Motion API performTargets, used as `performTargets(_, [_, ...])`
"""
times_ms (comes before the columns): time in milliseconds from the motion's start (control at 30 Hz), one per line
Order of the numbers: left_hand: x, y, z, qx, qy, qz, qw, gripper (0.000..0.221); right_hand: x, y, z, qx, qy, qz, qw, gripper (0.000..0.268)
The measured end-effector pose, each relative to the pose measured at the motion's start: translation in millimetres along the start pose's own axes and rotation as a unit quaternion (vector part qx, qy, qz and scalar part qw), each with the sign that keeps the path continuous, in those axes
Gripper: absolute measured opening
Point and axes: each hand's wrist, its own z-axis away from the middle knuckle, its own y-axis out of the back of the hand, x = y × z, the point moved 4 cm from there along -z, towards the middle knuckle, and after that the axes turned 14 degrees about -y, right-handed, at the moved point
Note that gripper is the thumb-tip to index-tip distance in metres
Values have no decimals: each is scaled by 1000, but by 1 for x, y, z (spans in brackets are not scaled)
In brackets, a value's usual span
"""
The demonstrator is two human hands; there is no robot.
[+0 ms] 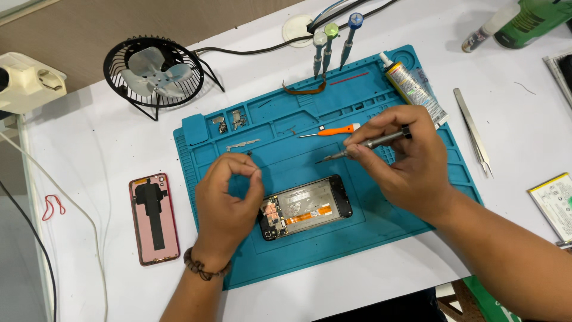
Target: The person uses a screwdriver to remove screws from a disassembled smartphone placed on a blue work mat. They then use their hands to carefully lift and remove the internal battery from the phone chassis.
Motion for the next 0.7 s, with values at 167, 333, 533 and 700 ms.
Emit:
performTargets(167, [0,-10,11,38,86,248,964,14,-2,-9,7,-18,-43,-76,996,32])
performTargets(333, [-6,-13,17,42,116,351,928,26,-4,-16,14,-24,-83,-112,990,30])
performTargets(533, [-5,-18,20,72,137,403,902,25,-2,-22,20,-37,-72,-121,989,30])
performTargets(700, [-1,-19,20,51,128,405,904,23,-2,-25,22,-45,-60,-142,987,30])
